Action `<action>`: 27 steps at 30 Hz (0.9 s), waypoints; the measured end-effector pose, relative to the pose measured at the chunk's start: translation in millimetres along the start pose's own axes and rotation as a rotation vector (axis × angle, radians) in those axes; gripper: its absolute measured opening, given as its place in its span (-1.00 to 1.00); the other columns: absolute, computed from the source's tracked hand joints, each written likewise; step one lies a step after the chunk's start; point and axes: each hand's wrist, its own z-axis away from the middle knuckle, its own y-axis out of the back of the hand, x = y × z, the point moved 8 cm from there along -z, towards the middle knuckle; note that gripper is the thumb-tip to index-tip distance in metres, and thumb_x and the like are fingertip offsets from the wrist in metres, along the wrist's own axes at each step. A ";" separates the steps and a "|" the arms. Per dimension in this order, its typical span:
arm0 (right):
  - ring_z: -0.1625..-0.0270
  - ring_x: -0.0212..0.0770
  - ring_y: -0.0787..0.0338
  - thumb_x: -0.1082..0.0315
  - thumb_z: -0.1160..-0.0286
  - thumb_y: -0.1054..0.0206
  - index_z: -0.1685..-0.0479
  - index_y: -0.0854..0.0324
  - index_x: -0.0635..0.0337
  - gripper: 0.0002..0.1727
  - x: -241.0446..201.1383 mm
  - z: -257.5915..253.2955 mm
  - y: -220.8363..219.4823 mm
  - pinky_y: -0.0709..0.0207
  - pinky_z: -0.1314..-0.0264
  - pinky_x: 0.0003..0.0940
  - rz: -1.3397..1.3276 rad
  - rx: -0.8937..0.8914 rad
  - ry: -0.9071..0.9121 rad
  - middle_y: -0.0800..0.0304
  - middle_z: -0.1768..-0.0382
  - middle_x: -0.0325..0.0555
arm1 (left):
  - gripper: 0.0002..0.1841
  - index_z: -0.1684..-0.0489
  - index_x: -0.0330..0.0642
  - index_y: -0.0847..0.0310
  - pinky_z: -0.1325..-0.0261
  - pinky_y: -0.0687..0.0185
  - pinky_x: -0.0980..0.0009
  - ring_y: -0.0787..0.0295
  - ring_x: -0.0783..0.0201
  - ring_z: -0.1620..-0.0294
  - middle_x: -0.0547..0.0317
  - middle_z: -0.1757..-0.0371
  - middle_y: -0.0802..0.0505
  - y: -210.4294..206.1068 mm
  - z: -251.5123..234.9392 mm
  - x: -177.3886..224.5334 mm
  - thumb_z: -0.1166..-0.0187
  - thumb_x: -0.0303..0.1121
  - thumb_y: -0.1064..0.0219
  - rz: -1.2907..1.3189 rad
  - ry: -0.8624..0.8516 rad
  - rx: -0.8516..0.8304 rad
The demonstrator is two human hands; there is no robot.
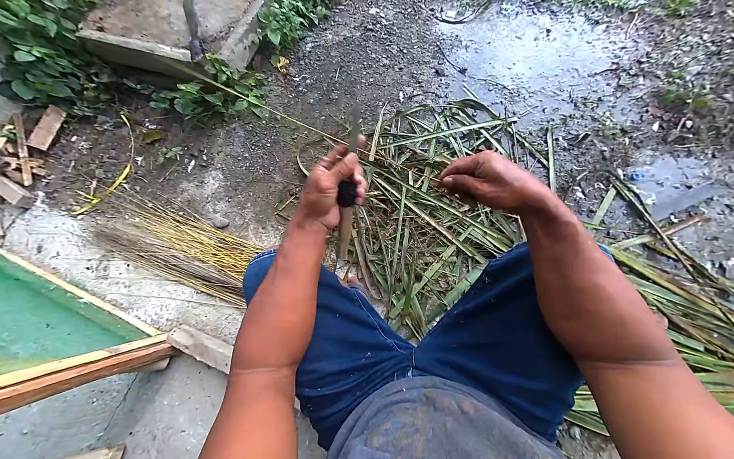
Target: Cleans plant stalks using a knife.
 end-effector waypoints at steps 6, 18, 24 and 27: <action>0.62 -0.46 -0.50 0.34 -0.76 -0.12 0.06 -0.80 0.18 -0.71 10.3 13.7 20.1 -0.49 0.51 -0.44 0.093 0.015 0.018 -0.68 0.52 -0.26 | -0.65 -0.44 0.13 -0.50 0.54 -0.68 0.48 -0.64 0.43 0.64 0.42 0.60 -0.69 54.0 5.2 46.4 -0.83 -0.29 0.07 0.051 -0.199 0.137; 0.55 -0.30 -0.52 0.29 -0.76 -0.14 -0.01 -0.75 0.28 -0.71 72.2 108.3 113.1 -0.52 0.42 -0.18 0.191 0.369 -0.300 -0.67 0.45 -0.12 | -0.64 -0.36 0.16 -0.50 0.54 -0.65 0.50 -0.62 0.43 0.63 0.41 0.56 -0.65 170.7 44.7 101.3 -0.93 -0.10 0.21 0.179 -0.407 0.475; 0.55 -0.30 -0.43 0.25 -0.79 -0.17 -0.11 -0.71 0.27 -0.70 83.2 131.0 130.9 -0.47 0.34 -0.14 0.181 0.612 -0.490 -0.61 0.46 -0.09 | -0.69 -0.16 0.11 -0.52 0.54 -0.65 0.47 -0.62 0.42 0.62 0.37 0.52 -0.64 188.9 52.2 93.4 -0.91 -0.07 0.14 0.286 -0.428 0.722; 0.50 -0.30 -0.54 0.24 -0.77 -0.19 -0.13 -0.72 0.31 -0.67 68.0 109.6 118.0 -0.58 0.29 -0.17 0.180 0.573 -0.413 -0.70 0.38 -0.03 | -0.66 -0.40 0.13 -0.45 0.44 -0.73 0.46 -0.68 0.44 0.54 0.43 0.48 -0.67 137.5 37.9 80.5 -0.93 -0.09 0.16 -0.002 -0.298 0.588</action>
